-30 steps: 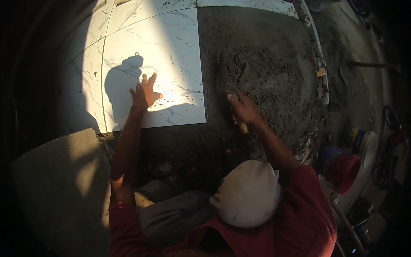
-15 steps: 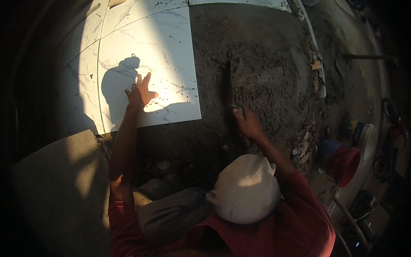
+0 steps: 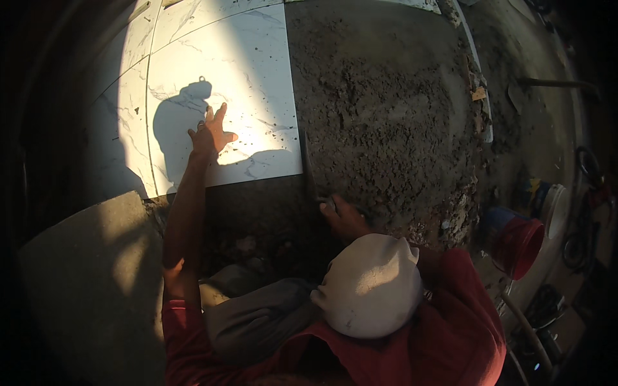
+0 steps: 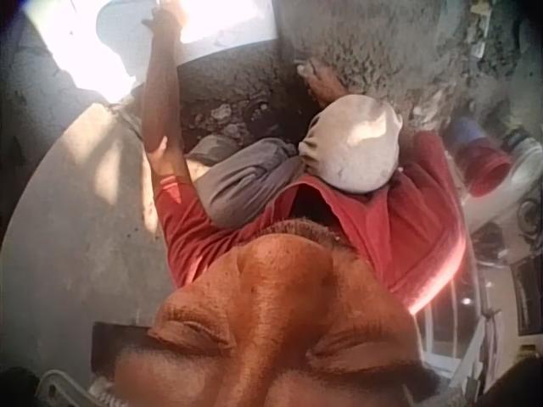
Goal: The person places a large white tile onto a prepared sand and cement bed on the floor, positions it manually, and then uses a trowel to scrape and level the surrounding mortar mixture.
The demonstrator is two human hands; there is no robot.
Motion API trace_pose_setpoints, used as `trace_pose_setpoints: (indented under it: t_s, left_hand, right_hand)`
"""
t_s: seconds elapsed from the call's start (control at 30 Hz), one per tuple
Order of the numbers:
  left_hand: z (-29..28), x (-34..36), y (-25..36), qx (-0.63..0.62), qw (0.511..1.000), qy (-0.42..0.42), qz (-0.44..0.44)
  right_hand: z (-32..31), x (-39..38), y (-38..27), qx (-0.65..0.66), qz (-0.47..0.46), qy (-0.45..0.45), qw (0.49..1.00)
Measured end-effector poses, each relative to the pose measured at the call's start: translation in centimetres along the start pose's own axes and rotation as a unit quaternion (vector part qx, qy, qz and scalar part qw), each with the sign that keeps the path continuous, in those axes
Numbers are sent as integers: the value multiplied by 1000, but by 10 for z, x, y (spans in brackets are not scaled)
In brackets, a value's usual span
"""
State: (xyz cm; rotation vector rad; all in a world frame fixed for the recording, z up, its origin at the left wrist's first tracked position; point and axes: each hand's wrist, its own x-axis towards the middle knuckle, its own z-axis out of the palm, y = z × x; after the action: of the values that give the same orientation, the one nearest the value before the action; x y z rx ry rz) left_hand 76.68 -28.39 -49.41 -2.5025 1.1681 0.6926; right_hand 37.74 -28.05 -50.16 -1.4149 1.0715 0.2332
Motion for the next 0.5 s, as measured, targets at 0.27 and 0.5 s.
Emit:
trace_pose_setpoints:
  t_s: [0.27, 0.5]
  left_hand:
    - [-3, 0, 4, 7, 1000, -6, 1]
    - [-4, -3, 1, -19, 1000, 8, 9]
  right_hand:
    - [-16, 7, -12, -57, -70, 13, 996]
    - [-113, -2, 7, -88, 32, 121, 988]
